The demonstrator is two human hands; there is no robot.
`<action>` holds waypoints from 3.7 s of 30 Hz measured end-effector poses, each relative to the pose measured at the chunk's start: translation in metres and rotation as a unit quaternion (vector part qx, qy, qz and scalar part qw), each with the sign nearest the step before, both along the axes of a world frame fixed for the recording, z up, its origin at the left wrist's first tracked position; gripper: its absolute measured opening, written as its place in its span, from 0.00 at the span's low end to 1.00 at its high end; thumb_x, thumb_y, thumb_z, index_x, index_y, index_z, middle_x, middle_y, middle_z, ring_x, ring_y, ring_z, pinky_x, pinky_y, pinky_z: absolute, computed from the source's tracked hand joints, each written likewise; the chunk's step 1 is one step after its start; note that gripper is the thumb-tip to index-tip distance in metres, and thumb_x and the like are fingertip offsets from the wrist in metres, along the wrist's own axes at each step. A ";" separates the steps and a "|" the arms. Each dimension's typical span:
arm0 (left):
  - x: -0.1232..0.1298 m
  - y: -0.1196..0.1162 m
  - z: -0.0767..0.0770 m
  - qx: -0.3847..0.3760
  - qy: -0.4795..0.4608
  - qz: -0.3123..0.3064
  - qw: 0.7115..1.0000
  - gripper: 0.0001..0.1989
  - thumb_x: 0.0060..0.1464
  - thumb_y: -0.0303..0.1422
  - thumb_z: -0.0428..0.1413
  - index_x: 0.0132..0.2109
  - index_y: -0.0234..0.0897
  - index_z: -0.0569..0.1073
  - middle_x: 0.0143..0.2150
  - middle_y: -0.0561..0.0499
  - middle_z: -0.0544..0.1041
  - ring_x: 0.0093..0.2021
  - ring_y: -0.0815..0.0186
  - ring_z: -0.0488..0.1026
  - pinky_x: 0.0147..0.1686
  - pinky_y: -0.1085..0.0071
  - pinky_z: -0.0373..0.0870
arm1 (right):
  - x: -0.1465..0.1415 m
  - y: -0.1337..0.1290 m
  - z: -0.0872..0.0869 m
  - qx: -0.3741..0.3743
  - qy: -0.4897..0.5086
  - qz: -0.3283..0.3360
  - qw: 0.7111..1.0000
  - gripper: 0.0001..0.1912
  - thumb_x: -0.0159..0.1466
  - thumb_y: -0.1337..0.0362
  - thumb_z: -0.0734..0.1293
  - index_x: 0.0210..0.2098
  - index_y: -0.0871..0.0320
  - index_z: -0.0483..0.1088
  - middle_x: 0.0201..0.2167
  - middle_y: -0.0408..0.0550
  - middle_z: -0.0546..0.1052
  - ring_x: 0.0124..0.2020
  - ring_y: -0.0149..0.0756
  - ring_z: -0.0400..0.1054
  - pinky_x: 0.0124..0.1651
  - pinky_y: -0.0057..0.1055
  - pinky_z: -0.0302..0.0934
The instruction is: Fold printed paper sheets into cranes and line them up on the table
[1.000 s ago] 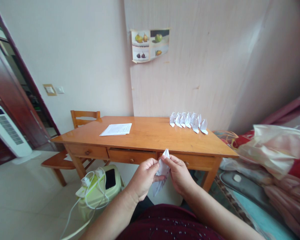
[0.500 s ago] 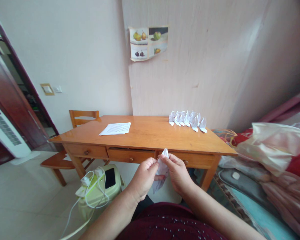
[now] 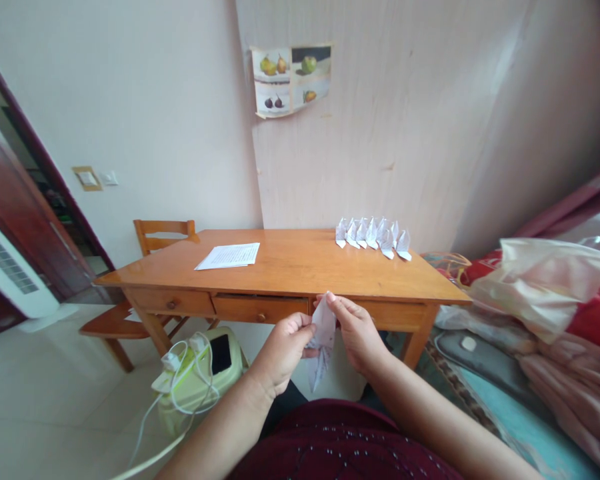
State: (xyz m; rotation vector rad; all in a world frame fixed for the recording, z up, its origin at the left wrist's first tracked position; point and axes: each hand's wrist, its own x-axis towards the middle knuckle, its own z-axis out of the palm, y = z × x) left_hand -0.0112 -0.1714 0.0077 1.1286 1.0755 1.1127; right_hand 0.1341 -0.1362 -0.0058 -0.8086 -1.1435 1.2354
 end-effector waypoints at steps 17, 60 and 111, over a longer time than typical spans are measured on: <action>-0.014 0.015 -0.004 0.044 -0.048 0.076 0.995 0.11 0.50 0.38 0.63 0.34 0.37 0.74 0.32 0.54 0.74 0.31 0.70 0.67 0.29 0.74 0.57 | 0.007 -0.006 -0.014 0.058 -0.160 0.094 0.981 0.22 0.63 0.44 0.68 0.26 0.57 0.69 0.20 0.40 0.67 0.22 0.30 0.56 0.27 0.29 0.50; -0.012 0.012 -0.007 0.076 -0.069 -0.024 0.994 0.17 0.54 0.44 0.64 0.42 0.32 0.78 0.29 0.48 0.77 0.28 0.67 0.71 0.33 0.69 0.67 | 0.003 -0.008 -0.014 0.013 -0.017 0.134 0.991 0.18 0.65 0.53 0.69 0.24 0.58 0.67 0.19 0.37 0.63 0.22 0.28 0.51 0.27 0.30 0.43; -0.007 0.014 -0.002 0.114 -0.057 0.077 0.989 0.16 0.52 0.41 0.65 0.43 0.34 0.79 0.38 0.45 0.82 0.38 0.60 0.77 0.41 0.67 0.71 | -0.005 -0.020 0.000 0.371 -0.464 -0.139 0.793 0.08 0.68 0.62 0.63 0.41 0.56 0.73 0.33 0.52 0.76 0.36 0.43 0.68 0.40 0.38 0.60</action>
